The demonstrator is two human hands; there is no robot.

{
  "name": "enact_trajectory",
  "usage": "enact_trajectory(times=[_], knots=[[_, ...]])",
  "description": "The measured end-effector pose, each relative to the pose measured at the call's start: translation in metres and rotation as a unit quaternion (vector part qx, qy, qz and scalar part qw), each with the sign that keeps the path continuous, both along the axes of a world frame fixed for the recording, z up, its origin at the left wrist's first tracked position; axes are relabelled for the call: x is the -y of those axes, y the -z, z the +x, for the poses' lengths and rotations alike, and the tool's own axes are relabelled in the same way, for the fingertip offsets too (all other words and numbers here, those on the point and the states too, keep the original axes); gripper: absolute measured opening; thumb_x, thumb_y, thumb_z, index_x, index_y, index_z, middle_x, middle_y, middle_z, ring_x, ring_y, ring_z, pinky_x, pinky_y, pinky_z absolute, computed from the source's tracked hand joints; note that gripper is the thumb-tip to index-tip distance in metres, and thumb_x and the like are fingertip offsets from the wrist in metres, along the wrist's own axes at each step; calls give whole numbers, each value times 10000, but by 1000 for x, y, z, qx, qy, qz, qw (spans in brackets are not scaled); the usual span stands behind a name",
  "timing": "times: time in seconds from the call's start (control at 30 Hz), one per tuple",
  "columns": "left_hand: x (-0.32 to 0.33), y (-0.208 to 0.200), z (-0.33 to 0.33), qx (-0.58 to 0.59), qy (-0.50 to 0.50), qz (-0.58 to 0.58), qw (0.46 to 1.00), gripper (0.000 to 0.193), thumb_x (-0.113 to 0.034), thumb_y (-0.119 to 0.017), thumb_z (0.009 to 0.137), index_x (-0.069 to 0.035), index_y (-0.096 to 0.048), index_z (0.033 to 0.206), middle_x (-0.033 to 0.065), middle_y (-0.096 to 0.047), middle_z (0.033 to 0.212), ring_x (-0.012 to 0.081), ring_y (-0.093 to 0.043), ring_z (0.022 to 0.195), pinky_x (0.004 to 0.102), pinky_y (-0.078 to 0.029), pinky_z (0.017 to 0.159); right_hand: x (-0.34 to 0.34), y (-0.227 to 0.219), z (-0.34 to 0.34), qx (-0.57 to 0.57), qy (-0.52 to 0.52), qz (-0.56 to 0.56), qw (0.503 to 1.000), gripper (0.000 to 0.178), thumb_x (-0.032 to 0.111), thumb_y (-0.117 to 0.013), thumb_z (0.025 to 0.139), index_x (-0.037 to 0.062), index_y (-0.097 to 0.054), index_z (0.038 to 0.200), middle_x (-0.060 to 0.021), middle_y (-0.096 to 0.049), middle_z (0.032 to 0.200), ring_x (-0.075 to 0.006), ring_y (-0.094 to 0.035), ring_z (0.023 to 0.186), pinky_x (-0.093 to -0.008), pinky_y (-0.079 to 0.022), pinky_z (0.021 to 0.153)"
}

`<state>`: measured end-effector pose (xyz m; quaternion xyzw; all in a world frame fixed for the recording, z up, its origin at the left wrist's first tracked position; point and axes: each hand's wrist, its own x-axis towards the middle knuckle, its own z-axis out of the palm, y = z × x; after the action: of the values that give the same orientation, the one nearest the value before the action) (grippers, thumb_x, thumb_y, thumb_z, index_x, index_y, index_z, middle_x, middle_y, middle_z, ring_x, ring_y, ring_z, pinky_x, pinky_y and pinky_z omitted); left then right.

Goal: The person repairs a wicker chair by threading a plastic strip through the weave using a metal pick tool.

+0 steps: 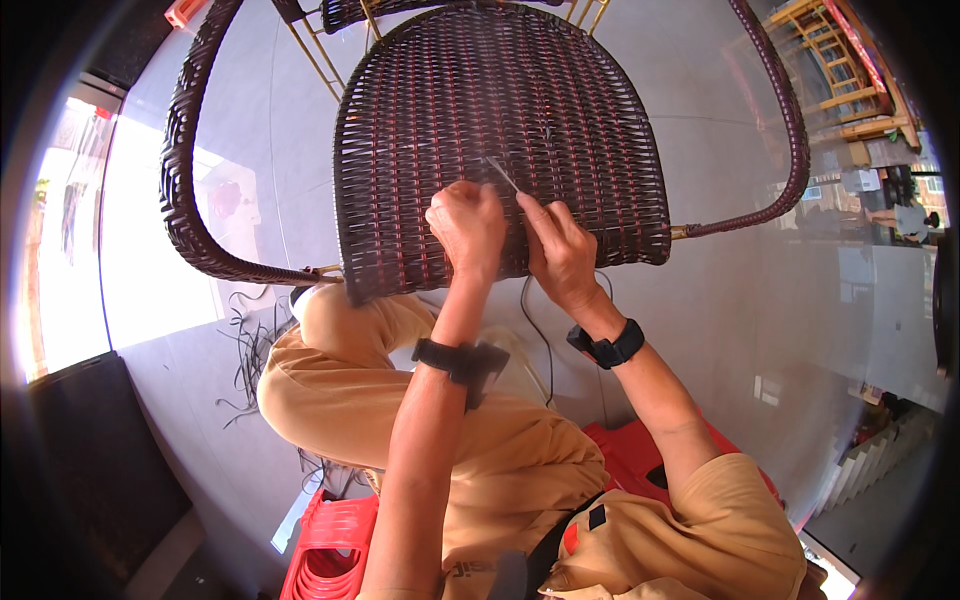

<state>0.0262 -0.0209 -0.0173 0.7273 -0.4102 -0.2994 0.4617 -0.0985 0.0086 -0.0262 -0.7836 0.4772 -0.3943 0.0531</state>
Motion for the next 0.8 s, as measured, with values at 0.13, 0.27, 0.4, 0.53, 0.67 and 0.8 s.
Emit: enact_trajectory(times=[0.13, 0.27, 0.4, 0.53, 0.67, 0.8], knots=[[-11, -25, 7, -130, 45, 41, 990, 250, -146, -630, 857, 96, -671, 810, 111, -655, 637, 123, -629, 510, 228, -515, 471, 1, 4, -2, -3, 9, -1, 1000, 375, -76, -619, 796, 30, -623, 1156, -84, -561, 788, -246, -586, 589, -339, -469, 506], [-15, -22, 16, -134, 82, 76, 985, 254, -150, -644, 864, 101, -670, 831, 113, -662, 660, 124, -637, 528, 229, -526, 488, 3, 1, -1, 12, 4, -7, 1000, 371, -68, -623, 803, 42, -627, 1157, -79, -559, 778, -243, -587, 589, -338, -465, 502], [-13, -21, 13, -144, 56, 90, 984, 201, -99, -634, 842, 98, -671, 826, 114, -660, 657, 120, -633, 524, 228, -524, 485, 2, 6, 1, 2, 9, 3, 1000, 365, -64, -622, 808, 42, -628, 1157, -77, -559, 772, -239, -588, 591, -336, -467, 505], [-13, -17, 7, -153, 33, 85, 984, 176, -77, -621, 824, 92, -670, 813, 111, -658, 650, 118, -624, 509, 227, -519, 473, 1, 5, 0, -3, 11, -5, 1000, 364, -65, -620, 810, 40, -627, 1158, -75, -560, 774, -236, -590, 596, -334, -472, 514], [-11, -10, 1, -113, 20, 51, 992, 199, -91, -586, 796, 88, -668, 767, 127, -645, 588, 162, -629, 477, 269, -523, 496, 0, -1, 0, -4, 13, -1, 1000, 369, -70, -619, 807, 40, -627, 1159, -76, -562, 780, -238, -595, 605, -335, -478, 521], [-7, -10, 1, -123, 6, 41, 992, 228, -111, -562, 779, 86, -670, 740, 151, -639, 544, 204, -648, 468, 308, -534, 536, 1, 0, 0, -16, 12, -3, 1000, 365, -65, -622, 805, 43, -631, 1153, -77, -562, 782, -238, -597, 607, -340, -477, 516]])
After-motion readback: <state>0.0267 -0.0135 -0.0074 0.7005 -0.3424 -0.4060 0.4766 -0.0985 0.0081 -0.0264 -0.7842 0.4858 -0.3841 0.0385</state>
